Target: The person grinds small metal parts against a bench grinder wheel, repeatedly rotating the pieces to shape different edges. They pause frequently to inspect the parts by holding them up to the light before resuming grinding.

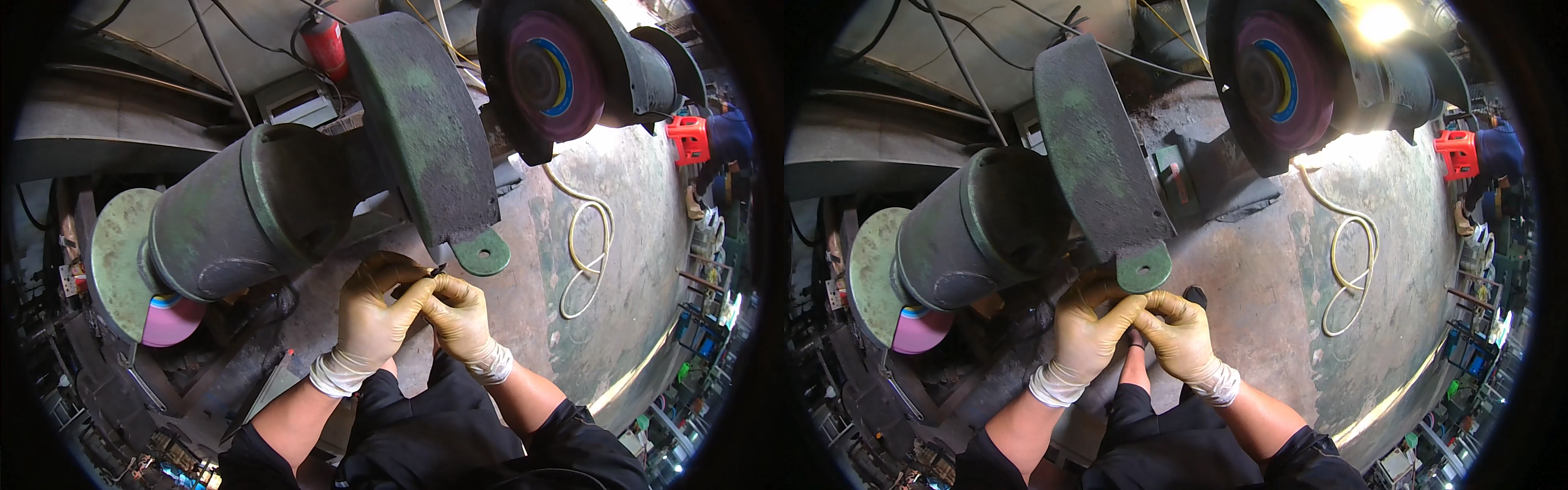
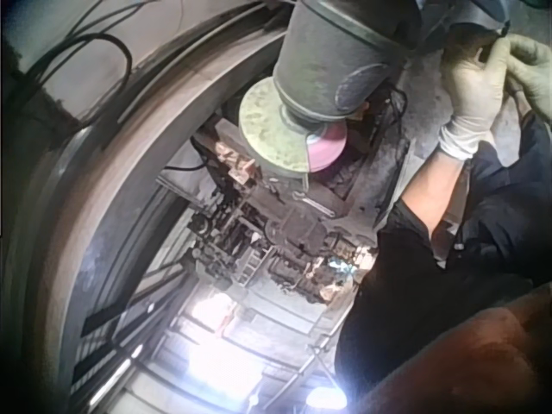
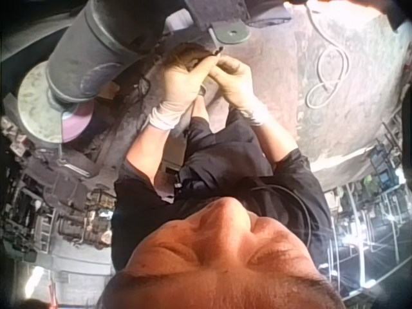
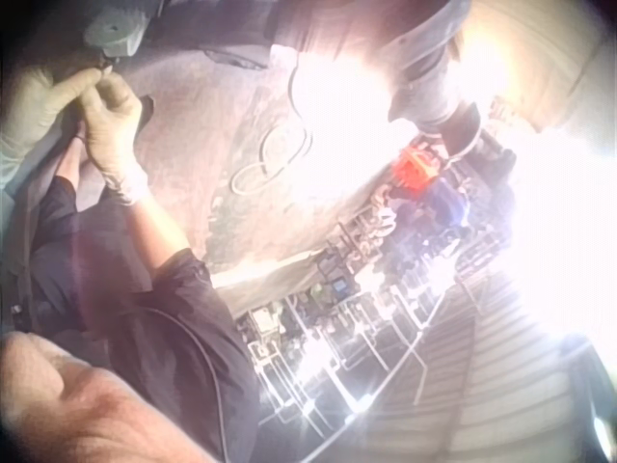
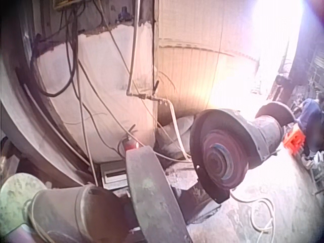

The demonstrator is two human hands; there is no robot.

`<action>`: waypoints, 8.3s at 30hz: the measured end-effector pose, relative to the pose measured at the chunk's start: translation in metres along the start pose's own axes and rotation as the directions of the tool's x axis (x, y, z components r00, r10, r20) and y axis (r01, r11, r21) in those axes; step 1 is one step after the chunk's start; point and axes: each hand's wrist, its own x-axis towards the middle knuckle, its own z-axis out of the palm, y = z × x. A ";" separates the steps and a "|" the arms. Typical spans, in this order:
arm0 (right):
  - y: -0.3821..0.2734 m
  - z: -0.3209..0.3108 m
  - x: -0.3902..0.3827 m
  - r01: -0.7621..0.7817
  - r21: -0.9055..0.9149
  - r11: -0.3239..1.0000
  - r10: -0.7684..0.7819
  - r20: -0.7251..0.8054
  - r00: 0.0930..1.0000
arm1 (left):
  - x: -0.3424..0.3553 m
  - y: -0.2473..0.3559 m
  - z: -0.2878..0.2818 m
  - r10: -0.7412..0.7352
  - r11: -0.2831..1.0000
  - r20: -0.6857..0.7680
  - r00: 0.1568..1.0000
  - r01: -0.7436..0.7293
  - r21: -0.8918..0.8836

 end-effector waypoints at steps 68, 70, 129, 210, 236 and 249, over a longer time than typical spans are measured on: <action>-0.014 0.000 -0.010 -0.164 -0.046 0.985 0.162 -0.045 0.986 | -0.004 -0.006 0.006 -0.474 0.744 0.196 0.859 0.509 -0.433; -0.027 0.003 -0.023 -0.149 -0.106 0.983 0.145 -0.051 0.988 | -0.010 0.009 0.004 -0.432 0.743 0.220 0.875 0.483 -0.463; -0.466 0.040 -0.369 0.789 -0.378 0.484 -0.797 0.183 0.576 | -0.132 0.544 0.109 0.619 0.724 0.278 0.735 -0.396 -0.564; -0.465 0.032 -0.356 0.826 -0.264 0.497 -0.794 0.244 0.556 | -0.139 0.544 0.108 0.642 0.706 0.218 0.735 -0.457 -0.541; -0.471 0.029 -0.339 0.828 -0.366 0.426 -0.825 0.219 0.521 | -0.125 0.541 0.112 0.716 0.637 0.167 0.678 -0.536 -0.554; -0.468 0.037 -0.353 0.806 -0.321 0.497 -0.782 0.237 0.577 | -0.129 0.541 0.105 0.675 0.667 0.186 0.714 -0.483 -0.567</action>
